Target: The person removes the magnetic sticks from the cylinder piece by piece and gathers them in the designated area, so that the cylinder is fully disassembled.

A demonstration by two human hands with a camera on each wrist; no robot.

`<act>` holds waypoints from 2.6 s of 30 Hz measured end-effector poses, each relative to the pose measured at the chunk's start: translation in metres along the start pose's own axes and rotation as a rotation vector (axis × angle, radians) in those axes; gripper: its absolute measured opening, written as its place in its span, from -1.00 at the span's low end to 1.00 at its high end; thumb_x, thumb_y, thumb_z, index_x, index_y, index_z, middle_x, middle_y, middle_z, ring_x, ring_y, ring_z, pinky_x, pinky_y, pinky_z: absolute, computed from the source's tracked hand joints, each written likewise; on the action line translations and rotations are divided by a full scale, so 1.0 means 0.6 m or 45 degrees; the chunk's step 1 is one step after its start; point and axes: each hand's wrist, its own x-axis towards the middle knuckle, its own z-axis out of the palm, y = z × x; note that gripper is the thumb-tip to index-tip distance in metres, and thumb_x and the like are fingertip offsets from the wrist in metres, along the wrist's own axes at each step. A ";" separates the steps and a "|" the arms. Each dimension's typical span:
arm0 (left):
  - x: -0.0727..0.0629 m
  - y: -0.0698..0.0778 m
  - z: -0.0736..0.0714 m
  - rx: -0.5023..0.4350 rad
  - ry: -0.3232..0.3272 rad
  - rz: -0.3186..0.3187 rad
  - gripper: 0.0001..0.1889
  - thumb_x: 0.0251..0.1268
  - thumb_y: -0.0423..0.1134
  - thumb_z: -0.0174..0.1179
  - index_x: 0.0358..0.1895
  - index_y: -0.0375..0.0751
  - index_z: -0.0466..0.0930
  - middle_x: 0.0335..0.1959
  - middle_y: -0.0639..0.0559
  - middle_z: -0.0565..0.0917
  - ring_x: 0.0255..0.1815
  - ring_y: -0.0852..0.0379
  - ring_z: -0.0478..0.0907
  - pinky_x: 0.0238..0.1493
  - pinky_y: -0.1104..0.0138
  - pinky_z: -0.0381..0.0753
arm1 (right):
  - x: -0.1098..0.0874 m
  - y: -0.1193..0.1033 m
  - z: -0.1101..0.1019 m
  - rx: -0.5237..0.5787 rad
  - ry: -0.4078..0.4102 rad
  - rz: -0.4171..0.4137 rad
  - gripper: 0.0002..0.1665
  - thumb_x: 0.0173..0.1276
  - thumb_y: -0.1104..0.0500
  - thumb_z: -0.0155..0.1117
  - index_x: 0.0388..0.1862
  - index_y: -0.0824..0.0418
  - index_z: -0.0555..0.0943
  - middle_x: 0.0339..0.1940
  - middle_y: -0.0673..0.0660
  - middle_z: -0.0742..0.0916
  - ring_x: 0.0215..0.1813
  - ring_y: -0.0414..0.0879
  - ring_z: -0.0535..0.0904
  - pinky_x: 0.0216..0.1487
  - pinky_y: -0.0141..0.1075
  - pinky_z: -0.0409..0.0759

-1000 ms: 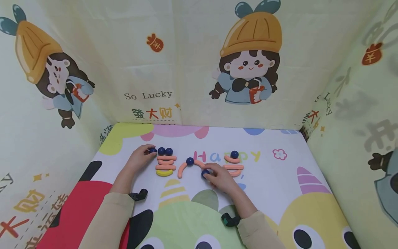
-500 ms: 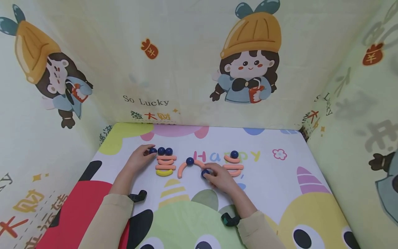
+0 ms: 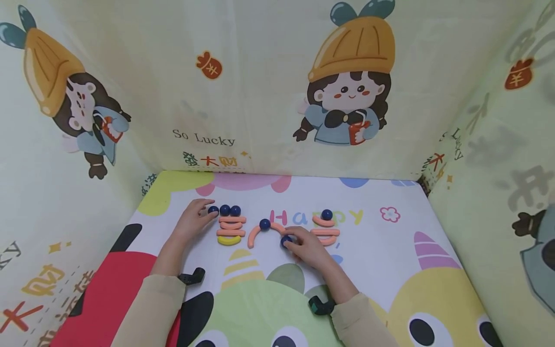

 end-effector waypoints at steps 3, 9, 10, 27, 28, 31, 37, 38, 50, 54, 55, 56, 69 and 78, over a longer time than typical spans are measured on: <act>-0.009 0.019 0.000 0.004 0.016 0.041 -0.52 0.40 -0.01 0.19 0.35 0.05 0.44 0.42 -0.09 0.34 0.46 -0.15 0.26 0.44 -0.10 0.25 | 0.000 0.003 -0.001 0.017 -0.009 -0.005 -0.63 0.44 0.01 0.26 0.20 -0.10 0.58 0.22 0.10 0.57 -0.61 -0.04 0.55 -0.51 -0.22 0.58; -0.032 0.068 0.020 -0.031 -0.070 0.117 -0.53 0.40 -0.01 0.21 0.31 -0.02 0.49 0.35 -0.08 0.43 0.36 -0.12 0.37 0.36 -0.06 0.40 | 0.001 0.004 -0.001 0.011 -0.007 0.019 -0.64 0.44 0.01 0.26 0.20 -0.13 0.59 0.21 0.07 0.58 -0.61 -0.04 0.55 -0.50 -0.23 0.57; -0.037 0.076 0.025 -0.031 -0.095 0.138 -0.53 0.40 -0.02 0.21 0.31 -0.04 0.50 0.34 -0.09 0.45 0.32 -0.11 0.41 0.34 -0.05 0.42 | 0.001 0.005 -0.001 0.008 -0.004 0.025 -0.64 0.43 0.01 0.26 0.19 -0.14 0.59 0.22 0.07 0.58 -0.61 -0.04 0.55 -0.50 -0.23 0.57; -0.099 0.162 0.095 0.282 -0.374 0.393 -0.69 0.43 0.05 0.15 0.05 -0.03 0.60 -0.07 0.04 0.64 -0.03 0.13 0.56 -0.01 0.20 0.53 | 0.002 0.005 -0.001 -0.027 -0.008 -0.014 -0.62 0.47 -0.04 0.20 0.24 -0.14 0.56 -0.25 0.12 0.61 -0.64 -0.04 0.52 -0.51 -0.23 0.54; -0.100 0.163 0.096 0.297 -0.371 0.407 -0.72 0.43 0.05 0.15 -0.06 -0.06 0.60 -0.18 0.03 0.62 -0.13 0.13 0.55 -0.09 0.22 0.52 | 0.002 0.006 -0.001 -0.026 -0.008 -0.017 -0.62 0.48 -0.04 0.20 0.24 -0.14 0.56 -0.25 0.12 0.61 -0.64 -0.04 0.52 -0.51 -0.23 0.54; -0.101 0.165 0.100 0.307 -0.367 0.423 -0.72 0.42 0.04 0.16 -0.11 -0.08 0.60 -0.24 0.01 0.61 -0.15 0.12 0.54 -0.11 0.23 0.51 | 0.002 0.007 -0.001 -0.028 0.001 -0.009 -0.63 0.48 -0.03 0.19 0.23 -0.15 0.56 -0.22 0.12 0.61 -0.63 -0.04 0.53 -0.51 -0.23 0.55; -0.103 0.161 0.105 0.274 -0.365 0.392 -0.50 0.42 -0.03 0.17 0.36 -0.07 0.47 0.33 0.00 0.50 0.35 0.04 0.45 0.33 0.08 0.45 | 0.002 0.008 -0.001 -0.037 0.020 -0.049 -0.63 0.50 0.00 0.16 0.24 -0.08 0.56 0.06 0.12 0.63 -0.64 -0.09 0.54 -0.49 -0.26 0.56; -0.103 0.160 0.107 0.269 -0.368 0.394 -0.50 0.43 -0.05 0.17 0.37 -0.08 0.46 0.35 0.00 0.49 0.36 0.03 0.45 0.33 0.07 0.44 | 0.002 0.009 -0.001 -0.047 0.024 -0.060 -0.62 0.50 0.00 0.16 0.25 -0.07 0.56 0.12 0.11 0.63 -0.65 -0.10 0.53 -0.47 -0.27 0.56; -0.094 0.153 0.126 0.157 -0.326 0.433 -0.71 0.40 -0.12 0.20 0.14 0.01 0.55 -0.05 0.13 0.57 0.02 0.18 0.49 0.03 0.26 0.46 | 0.004 0.007 -0.003 -0.085 0.081 0.009 -0.58 0.48 -0.11 0.17 0.28 -0.21 0.54 0.36 -0.02 0.54 -0.61 -0.08 0.53 -0.42 -0.26 0.56; -0.093 0.155 0.129 0.152 -0.328 0.428 -0.79 0.40 -0.14 0.20 0.03 -0.01 0.53 -0.29 0.16 0.48 -0.15 0.21 0.43 -0.11 0.28 0.36 | 0.003 0.002 -0.003 -0.106 0.087 0.005 -0.54 0.47 -0.11 0.18 0.32 -0.16 0.53 0.39 0.00 0.53 -0.44 -0.11 0.61 -0.16 -0.22 0.57; -0.093 0.156 0.129 0.150 -0.326 0.430 -0.79 0.40 -0.15 0.19 0.03 -0.02 0.53 -0.31 0.16 0.48 -0.15 0.20 0.43 -0.11 0.28 0.35 | 0.003 0.002 -0.003 -0.121 0.090 0.000 -0.53 0.47 -0.11 0.17 0.32 -0.15 0.53 0.40 0.00 0.52 -0.31 -0.11 0.63 -0.05 -0.19 0.55; -0.093 0.156 0.129 0.149 -0.324 0.430 -0.81 0.41 -0.15 0.19 0.01 -0.02 0.53 -0.33 0.14 0.47 -0.16 0.20 0.44 -0.11 0.27 0.36 | 0.003 0.002 -0.003 -0.131 0.092 -0.006 -0.53 0.47 -0.12 0.17 0.33 -0.15 0.53 0.41 -0.01 0.52 -0.17 -0.09 0.65 0.03 -0.15 0.54; -0.096 0.155 0.130 0.197 -0.336 0.427 -0.81 0.46 -0.15 0.13 0.05 -0.01 0.55 -0.11 0.11 0.55 -0.07 0.16 0.47 -0.07 0.25 0.42 | 0.005 0.004 -0.003 -0.168 0.056 -0.006 -0.57 0.50 -0.15 0.12 0.27 -0.15 0.59 0.44 -0.10 0.48 0.41 -0.03 0.40 0.20 -0.10 0.41; -0.102 0.154 0.127 0.191 -0.355 0.474 -0.61 0.50 -0.18 0.07 0.33 0.11 0.51 0.09 0.11 0.60 0.08 0.17 0.53 0.10 0.23 0.54 | 0.006 0.005 -0.002 -0.159 0.048 -0.039 -0.55 0.50 -0.13 0.12 0.28 -0.08 0.59 0.45 -0.03 0.47 0.45 0.03 0.37 0.22 -0.06 0.41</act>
